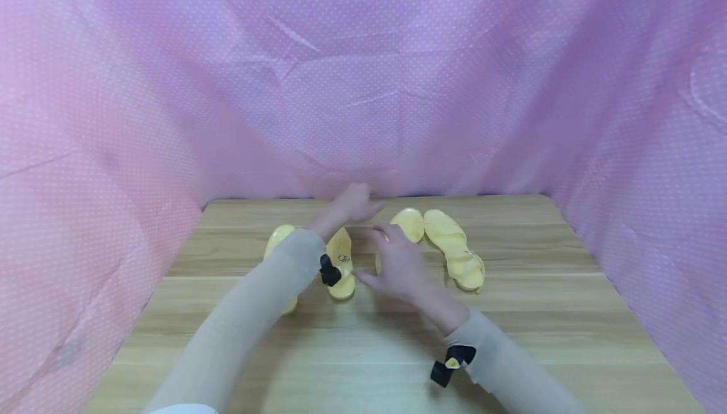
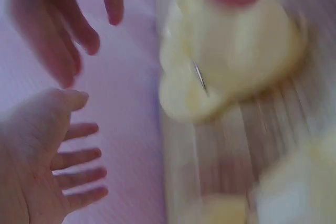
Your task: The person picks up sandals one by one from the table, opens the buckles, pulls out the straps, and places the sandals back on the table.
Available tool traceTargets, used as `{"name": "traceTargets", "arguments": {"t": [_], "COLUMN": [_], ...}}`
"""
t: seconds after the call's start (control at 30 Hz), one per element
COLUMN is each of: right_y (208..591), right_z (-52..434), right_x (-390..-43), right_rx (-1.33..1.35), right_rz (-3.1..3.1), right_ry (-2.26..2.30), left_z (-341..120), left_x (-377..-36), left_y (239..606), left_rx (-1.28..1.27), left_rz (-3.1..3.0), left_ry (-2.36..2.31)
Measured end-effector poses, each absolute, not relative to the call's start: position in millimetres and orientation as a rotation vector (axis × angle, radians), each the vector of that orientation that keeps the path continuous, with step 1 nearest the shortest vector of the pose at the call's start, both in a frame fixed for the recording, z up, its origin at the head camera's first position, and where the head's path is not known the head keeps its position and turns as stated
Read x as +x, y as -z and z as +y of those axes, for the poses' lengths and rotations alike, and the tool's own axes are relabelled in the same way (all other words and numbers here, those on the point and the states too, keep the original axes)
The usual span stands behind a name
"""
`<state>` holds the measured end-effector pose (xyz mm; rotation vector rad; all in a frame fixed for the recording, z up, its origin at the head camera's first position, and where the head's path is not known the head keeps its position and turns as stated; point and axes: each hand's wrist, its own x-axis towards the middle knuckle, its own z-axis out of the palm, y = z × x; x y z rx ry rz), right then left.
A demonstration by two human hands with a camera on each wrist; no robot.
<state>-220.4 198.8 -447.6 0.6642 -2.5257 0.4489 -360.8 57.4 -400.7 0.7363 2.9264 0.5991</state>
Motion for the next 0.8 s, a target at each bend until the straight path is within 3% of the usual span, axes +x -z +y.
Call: {"name": "traceTargets", "arguments": {"t": [0.17, 0.3, 0.57, 0.8], "right_y": [451.4, 467.7, 506.6, 513.5], "right_z": [231.2, 245.3, 235.6, 229.5], "right_x": [-221.7, -218.5, -222.9, -236.0], "right_rx": [0.523, 0.493, 0.534, 0.557], "right_rz": [-2.547, -2.627, -2.767, -2.698], "right_ry": [-0.417, -0.454, -0.629, -0.679], "left_z": [89.5, 105.6, 103.4, 99.3], "left_x": [-351.9, -350.2, -352.1, -355.7], "left_y": [397.3, 410.3, 441.0, 446.7], "left_rx": [0.883, 0.845, 0.687, 0.721], "left_rz": [2.884, 2.827, 2.712, 2.667], "left_ry": [-0.614, -0.556, -0.523, -0.572]}}
